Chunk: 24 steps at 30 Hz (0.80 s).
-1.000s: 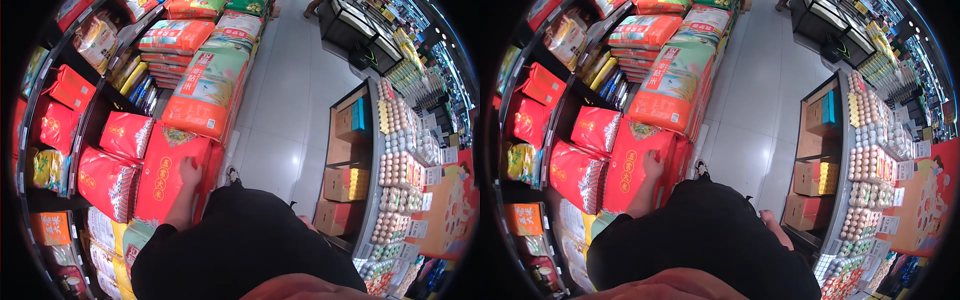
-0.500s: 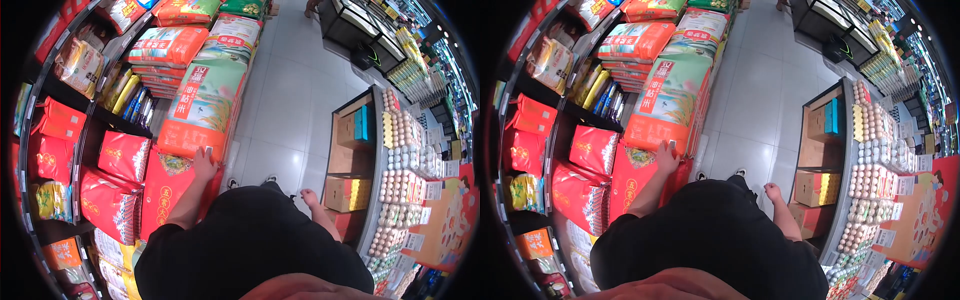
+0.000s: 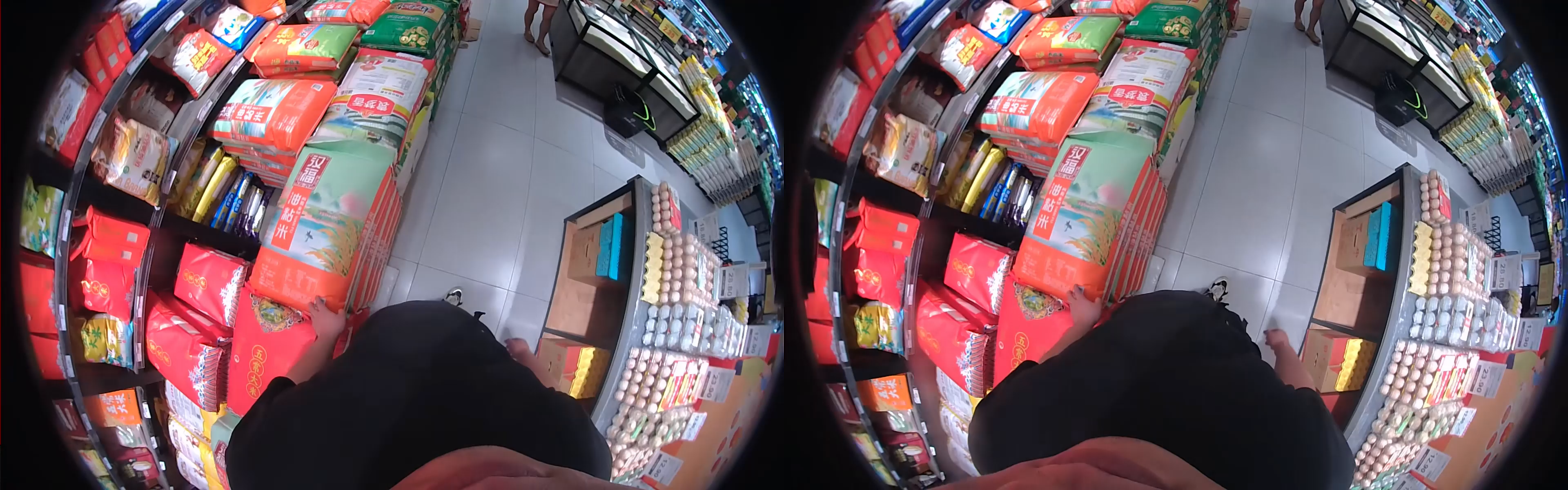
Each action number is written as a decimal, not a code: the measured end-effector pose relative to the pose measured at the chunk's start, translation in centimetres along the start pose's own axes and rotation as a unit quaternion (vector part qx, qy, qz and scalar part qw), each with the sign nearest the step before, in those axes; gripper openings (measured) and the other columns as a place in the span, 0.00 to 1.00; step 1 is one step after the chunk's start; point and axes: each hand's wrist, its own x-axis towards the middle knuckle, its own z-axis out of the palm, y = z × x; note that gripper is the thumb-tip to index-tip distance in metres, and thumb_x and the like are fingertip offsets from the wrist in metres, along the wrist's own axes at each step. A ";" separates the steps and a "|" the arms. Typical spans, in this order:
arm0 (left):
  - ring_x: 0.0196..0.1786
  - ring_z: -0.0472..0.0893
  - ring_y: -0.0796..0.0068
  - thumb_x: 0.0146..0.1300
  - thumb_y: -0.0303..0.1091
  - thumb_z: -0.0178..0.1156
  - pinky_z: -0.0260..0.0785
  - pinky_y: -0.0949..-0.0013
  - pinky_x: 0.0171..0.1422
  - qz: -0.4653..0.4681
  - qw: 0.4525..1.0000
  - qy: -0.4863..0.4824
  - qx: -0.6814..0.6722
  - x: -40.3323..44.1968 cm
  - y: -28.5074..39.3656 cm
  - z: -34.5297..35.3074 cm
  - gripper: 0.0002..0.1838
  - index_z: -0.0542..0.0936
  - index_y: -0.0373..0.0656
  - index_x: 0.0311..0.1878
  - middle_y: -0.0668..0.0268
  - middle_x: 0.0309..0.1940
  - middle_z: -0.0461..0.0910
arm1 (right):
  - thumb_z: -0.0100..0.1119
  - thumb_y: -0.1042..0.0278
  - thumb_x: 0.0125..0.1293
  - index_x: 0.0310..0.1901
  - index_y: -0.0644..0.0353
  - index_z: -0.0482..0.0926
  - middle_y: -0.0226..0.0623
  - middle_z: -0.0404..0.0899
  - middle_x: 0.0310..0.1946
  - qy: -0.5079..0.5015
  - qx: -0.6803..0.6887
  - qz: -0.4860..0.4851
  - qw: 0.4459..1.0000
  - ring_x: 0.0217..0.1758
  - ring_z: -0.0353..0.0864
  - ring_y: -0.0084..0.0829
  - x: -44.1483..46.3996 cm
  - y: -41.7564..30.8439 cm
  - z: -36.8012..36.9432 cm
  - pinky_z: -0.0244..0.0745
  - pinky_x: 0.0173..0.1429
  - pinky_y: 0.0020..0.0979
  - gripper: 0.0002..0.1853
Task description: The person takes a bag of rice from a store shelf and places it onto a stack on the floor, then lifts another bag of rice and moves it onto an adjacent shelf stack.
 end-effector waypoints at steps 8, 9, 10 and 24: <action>0.84 0.48 0.35 0.60 0.59 0.65 0.45 0.47 0.86 -0.276 0.958 -0.006 0.072 3.7 8.2 3.0 0.63 0.43 0.24 0.80 0.28 0.81 0.41 | 0.58 0.59 0.72 0.53 0.63 0.84 0.37 0.85 0.43 0.084 0.276 0.073 0.955 0.37 0.84 0.29 9.2 -13.7 -15.9 0.77 0.38 0.31 0.17; 0.84 0.48 0.35 0.60 0.58 0.66 0.46 0.46 0.86 -0.297 0.954 -0.004 0.041 3.9 8.9 2.5 0.62 0.43 0.25 0.81 0.28 0.81 0.42 | 0.58 0.59 0.72 0.54 0.63 0.83 0.36 0.85 0.43 0.079 0.278 0.074 0.954 0.38 0.84 0.28 9.7 -15.0 -17.2 0.77 0.38 0.31 0.17; 0.84 0.47 0.35 0.60 0.57 0.66 0.46 0.46 0.86 -0.317 0.948 -0.001 0.011 4.3 9.5 2.0 0.61 0.44 0.26 0.81 0.29 0.81 0.42 | 0.58 0.59 0.73 0.54 0.62 0.83 0.36 0.85 0.44 0.074 0.282 0.077 0.953 0.39 0.84 0.28 10.8 -15.7 -18.3 0.77 0.39 0.31 0.17; 0.81 0.54 0.32 0.57 0.45 0.69 0.49 0.47 0.85 0.003 0.985 0.150 -0.084 23.8 32.4 -0.6 0.53 0.55 0.34 0.81 0.31 0.78 0.52 | 0.65 0.54 0.67 0.47 0.64 0.88 0.41 0.87 0.34 0.001 -0.019 0.089 0.996 0.33 0.86 0.34 21.5 -18.3 -28.7 0.80 0.39 0.37 0.19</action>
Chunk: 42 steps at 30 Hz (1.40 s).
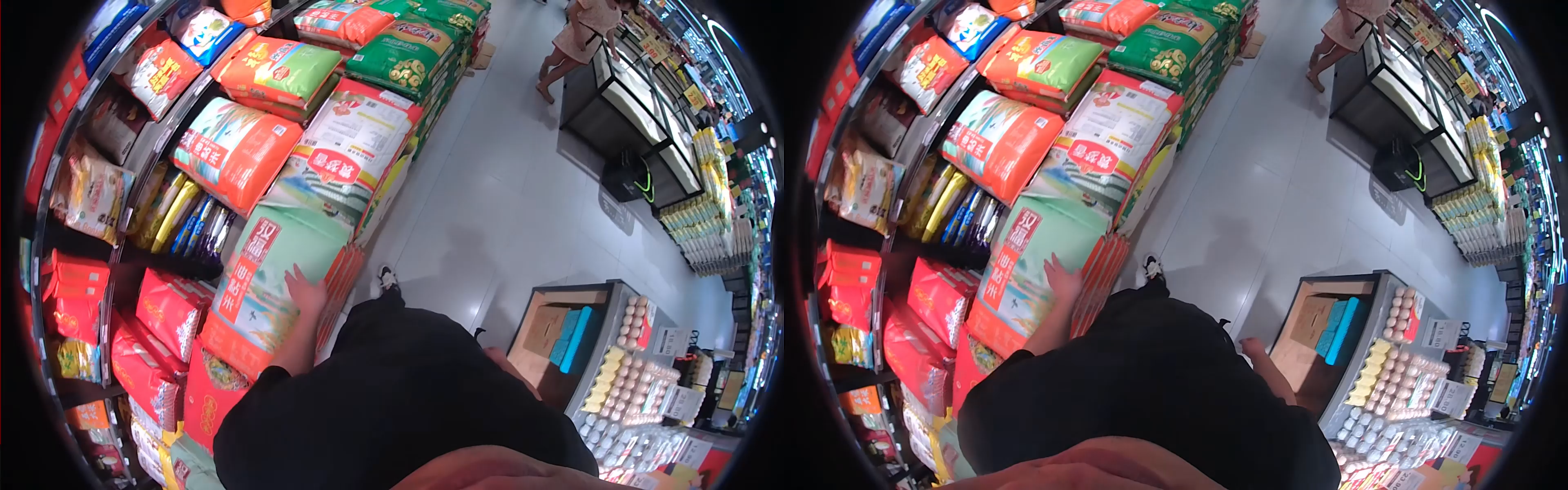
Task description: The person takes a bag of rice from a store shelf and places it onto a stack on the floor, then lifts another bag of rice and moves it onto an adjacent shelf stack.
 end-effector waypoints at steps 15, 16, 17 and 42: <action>0.85 0.48 0.44 0.62 0.53 0.66 0.47 0.48 0.85 0.064 0.981 -0.160 0.088 22.7 19.8 6.9 0.51 0.55 0.44 0.83 0.43 0.83 0.48 | 0.64 0.61 0.68 0.52 0.69 0.84 0.42 0.87 0.41 0.110 0.221 -0.054 0.968 0.41 0.87 0.34 6.3 -20.7 -13.4 0.83 0.48 0.34 0.19; 0.85 0.47 0.45 0.62 0.53 0.66 0.46 0.48 0.86 0.066 0.980 -0.153 0.106 22.2 20.0 7.3 0.51 0.54 0.45 0.83 0.43 0.83 0.46 | 0.64 0.61 0.68 0.52 0.69 0.84 0.43 0.87 0.41 0.091 0.223 -0.045 0.970 0.41 0.87 0.34 7.7 -19.4 -13.3 0.83 0.49 0.34 0.19; 0.86 0.46 0.45 0.62 0.52 0.66 0.45 0.48 0.86 0.066 0.979 -0.145 0.125 21.7 20.0 7.5 0.52 0.53 0.45 0.84 0.44 0.84 0.44 | 0.64 0.60 0.68 0.53 0.68 0.84 0.43 0.87 0.40 0.072 0.223 -0.036 0.972 0.41 0.88 0.34 9.3 -17.8 -13.2 0.83 0.49 0.34 0.20; 0.85 0.50 0.45 0.61 0.52 0.68 0.49 0.56 0.87 -0.269 0.960 -0.076 -0.016 23.3 28.3 12.5 0.54 0.54 0.35 0.82 0.40 0.83 0.46 | 0.59 0.55 0.69 0.56 0.62 0.82 0.36 0.86 0.43 -0.012 -0.010 -0.161 0.987 0.41 0.86 0.30 42.8 -53.4 -46.5 0.77 0.41 0.32 0.21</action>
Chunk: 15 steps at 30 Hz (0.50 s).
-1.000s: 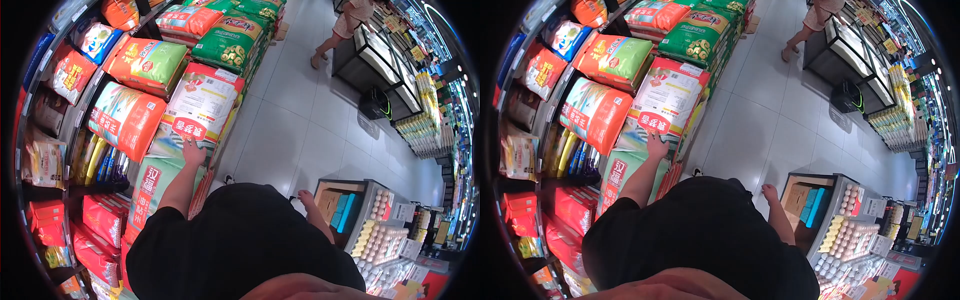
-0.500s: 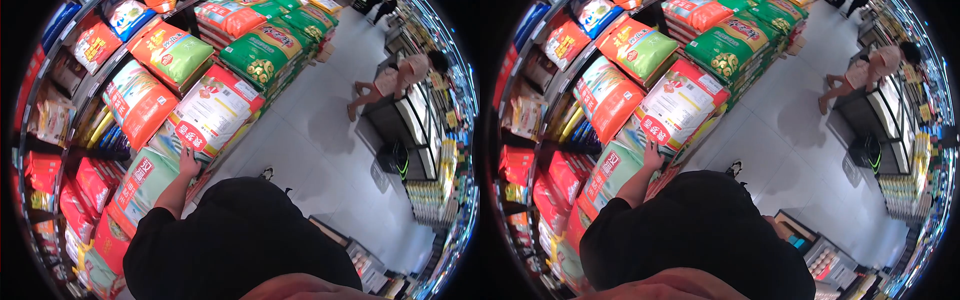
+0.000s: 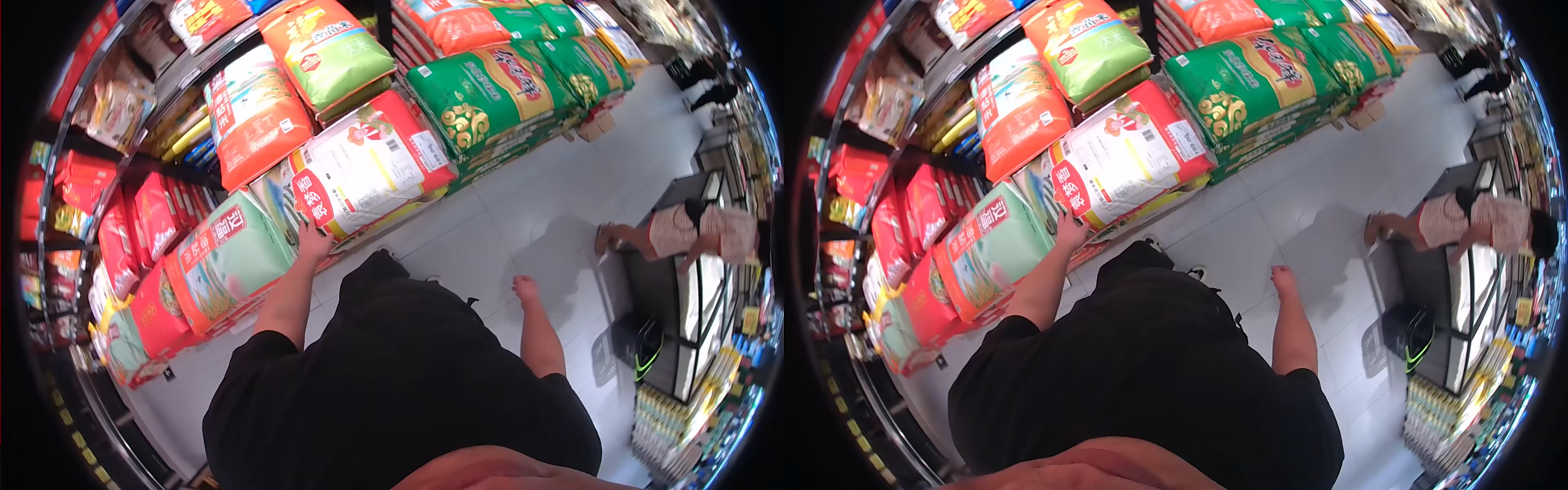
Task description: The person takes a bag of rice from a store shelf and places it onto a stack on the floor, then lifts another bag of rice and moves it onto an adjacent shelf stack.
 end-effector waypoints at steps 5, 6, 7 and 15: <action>0.85 0.50 0.46 0.59 0.51 0.69 0.53 0.54 0.85 -0.002 1.000 0.016 -0.006 -0.6 0.6 -0.8 0.54 0.54 0.39 0.83 0.43 0.84 0.46 | 0.59 0.55 0.69 0.54 0.64 0.83 0.37 0.86 0.40 -0.080 -0.124 -0.017 0.989 0.41 0.87 0.31 3.7 -2.9 3.1 0.77 0.40 0.33 0.21; 0.85 0.50 0.46 0.59 0.51 0.70 0.53 0.53 0.85 -0.011 1.000 0.020 -0.010 -1.1 0.9 -0.9 0.54 0.55 0.39 0.82 0.43 0.84 0.46 | 0.59 0.55 0.69 0.52 0.64 0.83 0.38 0.86 0.40 -0.100 -0.135 -0.021 0.986 0.41 0.87 0.31 3.1 -3.7 3.8 0.78 0.40 0.34 0.20; 0.85 0.50 0.46 0.59 0.50 0.70 0.54 0.53 0.85 -0.018 0.999 0.025 -0.014 -1.5 1.0 -0.6 0.54 0.55 0.38 0.82 0.43 0.84 0.46 | 0.59 0.55 0.69 0.50 0.65 0.84 0.38 0.87 0.39 -0.118 -0.146 -0.025 0.982 0.40 0.87 0.32 2.5 -4.7 4.3 0.79 0.40 0.35 0.20; 0.86 0.48 0.47 0.60 0.46 0.67 0.48 0.49 0.86 -0.055 0.997 0.050 -0.013 -1.4 2.3 -0.8 0.50 0.56 0.40 0.81 0.46 0.84 0.46 | 0.66 0.56 0.64 0.50 0.64 0.87 0.41 0.89 0.38 -0.106 -0.222 -0.080 0.966 0.36 0.87 0.32 5.6 -13.7 4.5 0.81 0.45 0.37 0.21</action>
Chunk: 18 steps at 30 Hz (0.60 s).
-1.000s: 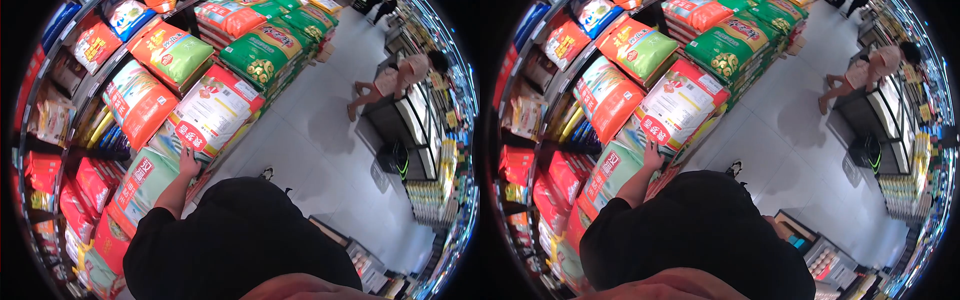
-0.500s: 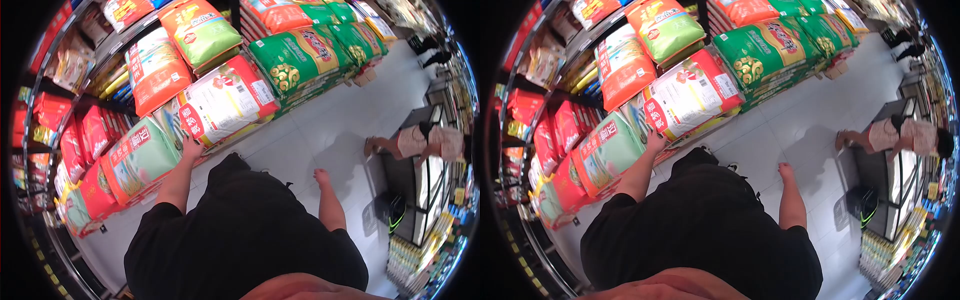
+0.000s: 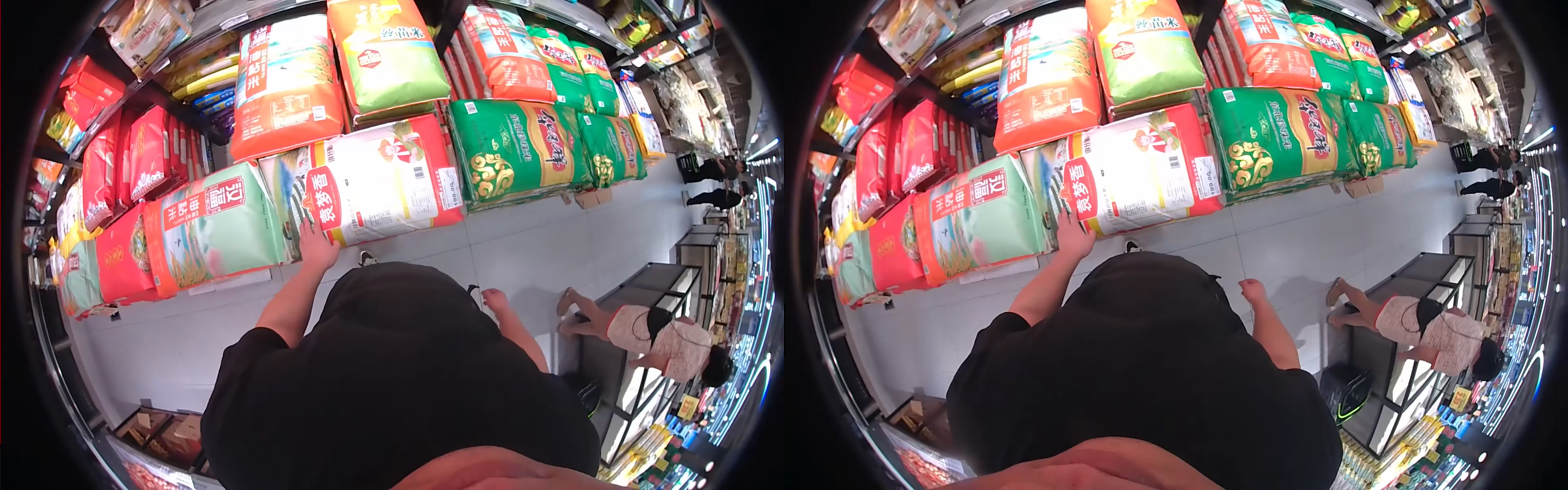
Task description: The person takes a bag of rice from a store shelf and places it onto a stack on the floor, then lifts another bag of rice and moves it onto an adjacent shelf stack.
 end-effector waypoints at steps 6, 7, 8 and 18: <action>0.86 0.49 0.46 0.59 0.45 0.68 0.51 0.49 0.85 0.035 0.999 0.008 -0.024 -0.3 -1.8 0.3 0.49 0.58 0.41 0.81 0.46 0.84 0.47 | 0.66 0.55 0.66 0.52 0.67 0.86 0.42 0.88 0.42 -0.008 -0.029 -0.065 0.997 0.41 0.87 0.32 4.1 -8.6 -2.8 0.81 0.47 0.35 0.22; 0.85 0.49 0.46 0.59 0.45 0.68 0.52 0.49 0.84 0.033 0.999 0.010 -0.034 -0.1 -1.9 0.4 0.49 0.58 0.41 0.80 0.46 0.84 0.48 | 0.66 0.55 0.66 0.53 0.66 0.86 0.42 0.88 0.42 -0.016 -0.050 -0.092 0.994 0.41 0.87 0.31 5.1 -10.4 -2.9 0.81 0.48 0.35 0.23; 0.85 0.49 0.46 0.59 0.45 0.68 0.52 0.49 0.84 0.032 0.998 0.013 -0.045 0.3 -1.9 0.4 0.48 0.59 0.41 0.80 0.46 0.84 0.48 | 0.67 0.53 0.66 0.54 0.66 0.85 0.43 0.88 0.43 -0.020 -0.092 -0.116 0.989 0.43 0.87 0.33 6.3 -12.5 -3.2 0.81 0.49 0.36 0.24; 0.83 0.56 0.47 0.62 0.41 0.66 0.55 0.53 0.85 -0.053 0.990 0.050 -0.123 0.6 -0.5 1.8 0.40 0.66 0.40 0.77 0.46 0.82 0.56 | 0.74 0.43 0.59 0.59 0.65 0.81 0.52 0.86 0.52 -0.016 -0.225 -0.384 0.895 0.56 0.86 0.48 14.2 -35.0 -3.4 0.79 0.63 0.43 0.36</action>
